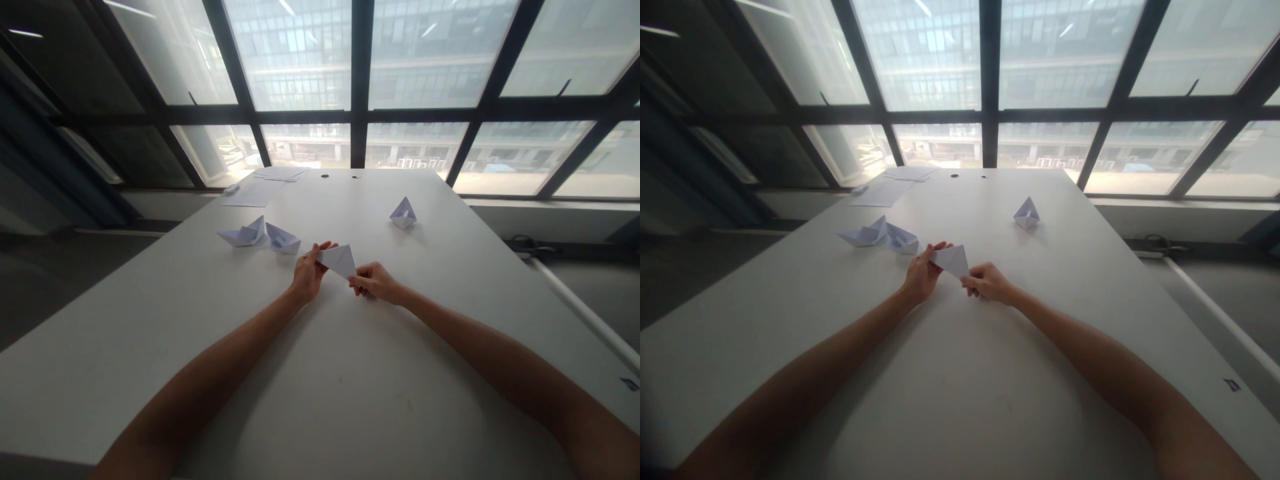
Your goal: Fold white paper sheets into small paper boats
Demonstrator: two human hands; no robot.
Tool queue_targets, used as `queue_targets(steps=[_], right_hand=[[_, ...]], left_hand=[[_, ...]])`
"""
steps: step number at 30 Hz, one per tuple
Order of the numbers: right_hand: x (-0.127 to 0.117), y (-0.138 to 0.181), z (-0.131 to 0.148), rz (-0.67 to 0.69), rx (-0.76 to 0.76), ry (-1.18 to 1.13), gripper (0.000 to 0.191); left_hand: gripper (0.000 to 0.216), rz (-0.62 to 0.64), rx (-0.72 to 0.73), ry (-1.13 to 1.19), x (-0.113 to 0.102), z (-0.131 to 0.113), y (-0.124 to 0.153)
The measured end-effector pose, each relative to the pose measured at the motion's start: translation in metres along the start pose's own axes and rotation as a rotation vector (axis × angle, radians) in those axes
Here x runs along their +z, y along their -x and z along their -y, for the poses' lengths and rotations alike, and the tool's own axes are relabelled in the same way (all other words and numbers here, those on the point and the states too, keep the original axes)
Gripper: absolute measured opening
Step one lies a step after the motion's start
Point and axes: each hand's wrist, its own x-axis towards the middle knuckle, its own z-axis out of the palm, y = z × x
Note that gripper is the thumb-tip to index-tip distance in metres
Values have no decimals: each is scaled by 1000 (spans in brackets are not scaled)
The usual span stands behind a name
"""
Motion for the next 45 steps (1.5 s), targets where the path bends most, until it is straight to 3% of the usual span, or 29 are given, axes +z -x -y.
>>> queue_targets(steps=[5, 13, 24, 28, 35, 41, 45], right_hand=[[-2, 0, -2, -3, 13, -9, 36], [2, 0, -1, -49, -35, 35, 38], [-2, 0, 3, -6, 34, 52, 34], [-2, 0, 5, -53, 57, 0, 39], [-1, 1, 0, -131, 33, -40, 45], [-4, -4, -7, -221, 38, -176, 45], [-6, -7, -10, -189, 50, -284, 46]], left_hand=[[43, -7, -44, 36, 0, -2, -1], [28, 186, -173, -54, 4, 5, 9], [21, -28, -26, 44, 2, 4, 1], [18, -71, 3, 62, 2, 3, 0], [35, 126, -111, -176, 9, 13, 14], [38, 285, -100, -293, 12, 6, 21], [36, 364, -54, -384, 15, 1, 24]])
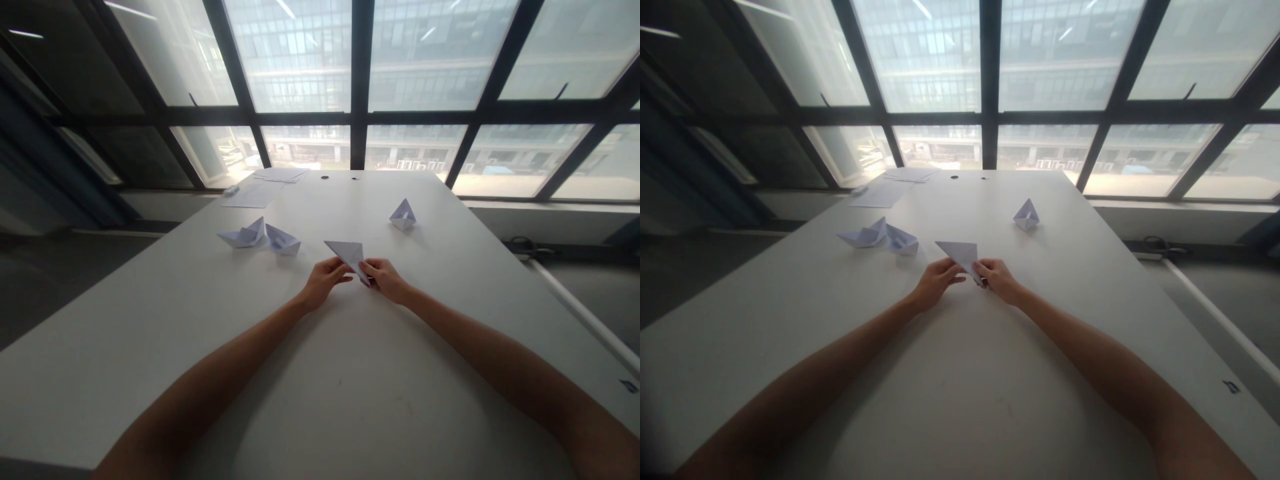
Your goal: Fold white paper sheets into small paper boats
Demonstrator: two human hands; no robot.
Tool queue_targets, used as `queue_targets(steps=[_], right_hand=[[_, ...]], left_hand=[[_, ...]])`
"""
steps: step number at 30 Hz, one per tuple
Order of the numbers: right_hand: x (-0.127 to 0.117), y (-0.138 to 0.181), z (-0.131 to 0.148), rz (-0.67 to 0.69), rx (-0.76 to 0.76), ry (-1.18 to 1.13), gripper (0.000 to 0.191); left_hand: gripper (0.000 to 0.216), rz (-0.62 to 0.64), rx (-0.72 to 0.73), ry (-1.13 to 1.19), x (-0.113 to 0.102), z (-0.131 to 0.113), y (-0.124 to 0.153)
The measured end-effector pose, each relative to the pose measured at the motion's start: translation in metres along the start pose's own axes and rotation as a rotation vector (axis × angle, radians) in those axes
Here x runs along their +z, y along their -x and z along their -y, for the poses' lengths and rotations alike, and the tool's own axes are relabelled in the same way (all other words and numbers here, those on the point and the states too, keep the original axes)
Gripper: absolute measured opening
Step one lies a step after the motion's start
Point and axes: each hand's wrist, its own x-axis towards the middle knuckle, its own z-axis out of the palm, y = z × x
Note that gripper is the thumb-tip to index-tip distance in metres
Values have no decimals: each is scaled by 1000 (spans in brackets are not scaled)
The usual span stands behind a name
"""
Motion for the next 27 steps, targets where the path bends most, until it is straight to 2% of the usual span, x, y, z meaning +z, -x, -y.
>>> queue_targets(steps=[4, 7, 10, 12, 14, 17, 20, 24, 27], right_hand=[[3, -1, -2, -25, 24, 98, 48], [5, -2, -5, -132, -16, 164, 45], [4, -2, -5, -351, -178, 251, 49], [4, -1, -4, -432, -331, 389, 45], [6, 2, -2, -393, -436, 512, 28], [11, 6, 2, -262, -449, 561, 14], [14, 8, 3, -213, -418, 543, 18], [13, 7, 3, -213, -386, 489, 27], [12, 7, 2, -205, -373, 452, 29]], left_hand=[[33, -16, 22, -82, 1, -1, 1], [32, -18, 46, -134, 2, -1, 1], [33, -31, 61, -173, 3, -1, 0], [34, -38, 72, -192, 4, 0, 0], [35, -35, 85, -212, 4, 2, 0], [38, -52, 108, -274, 4, 3, 1], [39, -81, 146, -394, 6, 1, 3], [36, -76, 203, -555, 8, -2, 5], [34, -75, 218, -594, 10, -3, 6]])
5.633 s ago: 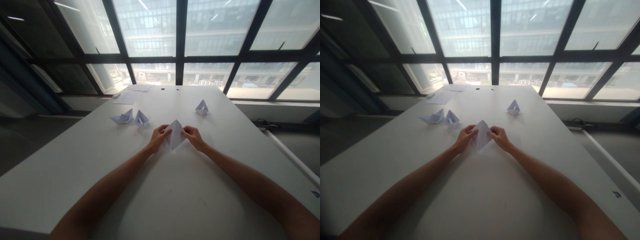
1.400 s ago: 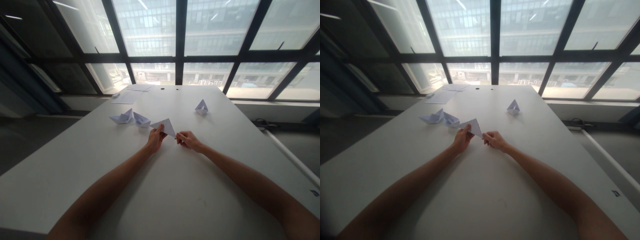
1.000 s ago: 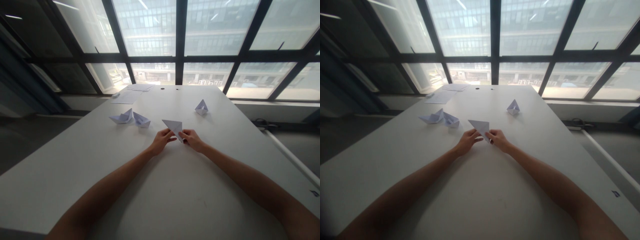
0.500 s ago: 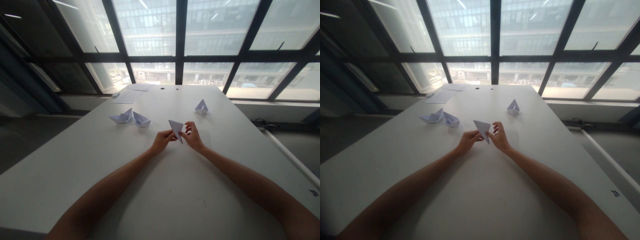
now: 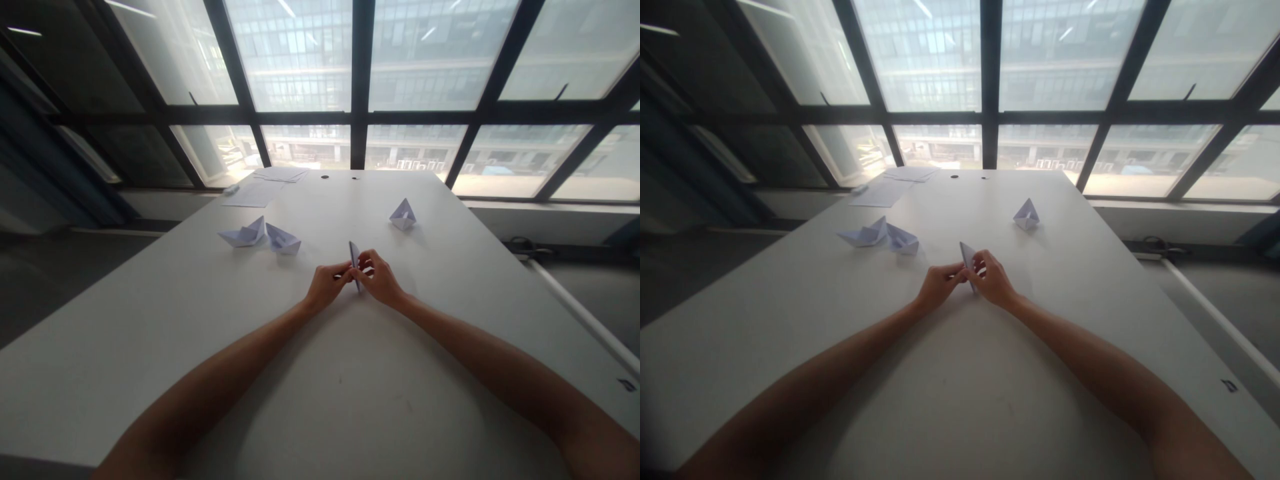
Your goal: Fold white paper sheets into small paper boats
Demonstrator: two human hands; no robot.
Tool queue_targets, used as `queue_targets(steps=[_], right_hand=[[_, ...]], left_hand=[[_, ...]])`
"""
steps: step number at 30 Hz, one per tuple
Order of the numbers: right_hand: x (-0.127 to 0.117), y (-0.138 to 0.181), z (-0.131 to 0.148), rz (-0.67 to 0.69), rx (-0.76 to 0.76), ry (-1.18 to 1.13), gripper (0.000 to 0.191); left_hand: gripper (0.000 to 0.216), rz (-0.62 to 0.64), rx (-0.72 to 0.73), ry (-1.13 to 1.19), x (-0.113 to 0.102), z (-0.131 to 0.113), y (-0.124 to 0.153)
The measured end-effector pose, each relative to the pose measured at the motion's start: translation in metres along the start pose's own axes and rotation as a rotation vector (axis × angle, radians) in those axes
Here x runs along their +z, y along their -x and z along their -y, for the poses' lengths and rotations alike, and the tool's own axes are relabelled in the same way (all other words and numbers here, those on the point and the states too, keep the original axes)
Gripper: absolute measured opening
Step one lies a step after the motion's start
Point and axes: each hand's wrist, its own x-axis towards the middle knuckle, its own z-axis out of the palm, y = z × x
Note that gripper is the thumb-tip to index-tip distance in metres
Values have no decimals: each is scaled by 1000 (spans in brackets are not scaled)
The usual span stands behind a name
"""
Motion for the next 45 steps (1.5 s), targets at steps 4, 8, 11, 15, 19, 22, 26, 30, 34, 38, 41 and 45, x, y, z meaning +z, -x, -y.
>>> queue_targets(steps=[4, 8, 11, 15, 19, 22, 26, 30, 34, 38, 41, 45], right_hand=[[0, 0, -1, 6, 3, -66, 29], [0, 0, -1, -3, -15, -76, 32], [0, 0, -1, 0, -20, -33, 34], [-4, -1, -3, 11, -15, 160, 32], [-9, -2, -4, -9, 6, 329, 35], [-9, -3, -6, -17, 18, 210, 36], [-6, -6, -14, -70, 85, -66, 39], [-6, -9, -19, -140, 93, -221, 37], [-8, -9, -15, -106, 10, -295, 36], [-6, -8, -13, -101, 26, -237, 34], [-6, -9, -17, -98, 62, -215, 43], [-7, -11, -22, 9, 110, -127, 35]], left_hand=[[34, -2, -30, 81, 1, -4, 0], [32, -20, -19, 87, 2, -6, 1], [31, -49, 10, 28, 4, -5, 2], [30, -78, 35, -76, 3, -1, 1], [28, -155, 16, -114, 1, 4, -1], [35, -165, -25, -76, 0, 8, -3], [35, -166, -119, 193, 2, 14, -7], [32, -235, -210, 443, 0, 18, -11], [37, -242, -241, 513, -3, 18, -12], [50, -211, -208, 431, -5, 16, -10], [67, -152, -184, 384, -6, 15, -9], [54, -46, -162, 225, -7, 14, -10]])
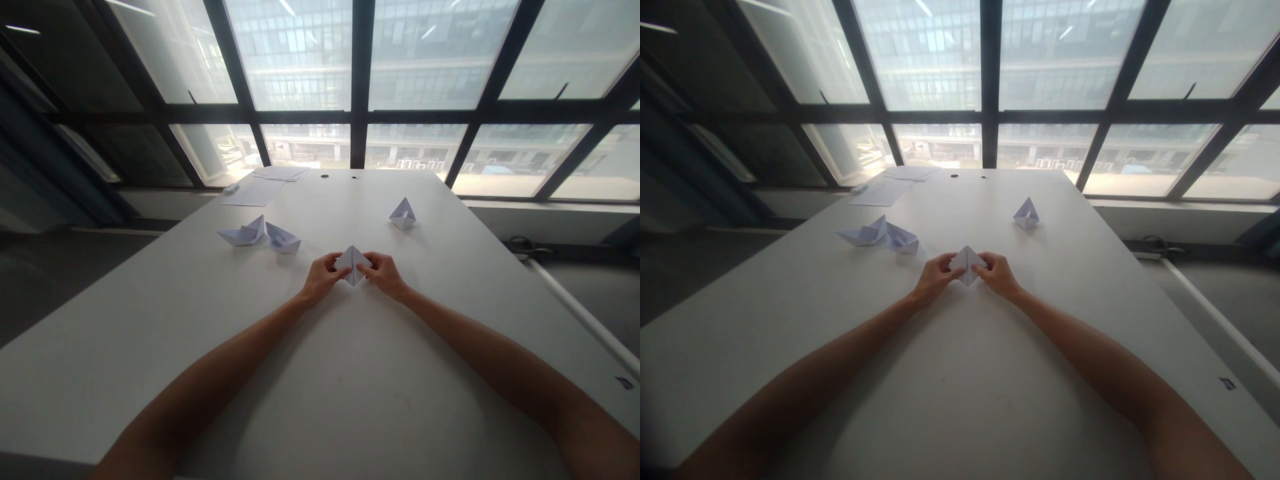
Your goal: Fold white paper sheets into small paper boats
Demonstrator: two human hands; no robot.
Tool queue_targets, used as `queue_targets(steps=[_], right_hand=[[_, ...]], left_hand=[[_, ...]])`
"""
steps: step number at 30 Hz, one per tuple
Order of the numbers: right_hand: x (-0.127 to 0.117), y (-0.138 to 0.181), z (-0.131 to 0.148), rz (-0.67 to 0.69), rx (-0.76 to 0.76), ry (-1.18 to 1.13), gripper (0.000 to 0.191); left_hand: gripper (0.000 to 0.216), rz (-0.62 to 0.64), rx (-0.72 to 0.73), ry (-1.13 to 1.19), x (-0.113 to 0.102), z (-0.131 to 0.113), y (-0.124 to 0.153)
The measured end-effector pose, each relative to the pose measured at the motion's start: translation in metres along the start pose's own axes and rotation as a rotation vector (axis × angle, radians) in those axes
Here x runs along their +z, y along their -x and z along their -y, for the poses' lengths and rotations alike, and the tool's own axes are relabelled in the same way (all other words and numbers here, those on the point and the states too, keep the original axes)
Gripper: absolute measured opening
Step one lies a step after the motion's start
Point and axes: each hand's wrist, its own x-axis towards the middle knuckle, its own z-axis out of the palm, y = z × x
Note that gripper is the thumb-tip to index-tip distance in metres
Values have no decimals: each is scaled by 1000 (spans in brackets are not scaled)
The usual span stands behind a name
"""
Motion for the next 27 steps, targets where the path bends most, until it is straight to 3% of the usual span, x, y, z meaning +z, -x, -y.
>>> queue_targets(steps=[2, 8, 15, 21, 27], right_hand=[[0, 0, 0, 50, 36, 38, 32], [0, 1, 7, 103, 71, -43, 48], [-2, 3, 10, 43, 48, -133, 48], [-6, 2, 9, -38, 22, -127, 47], [-3, 3, 13, 69, -79, -57, 47]], left_hand=[[42, 40, -7, -79, 0, 0, 0], [45, 72, -73, -32, 2, -2, 0], [42, 16, -105, 135, -1, -3, 0], [44, -125, -87, 211, -3, -2, -2], [43, 56, -77, 126, -1, -7, 3]])
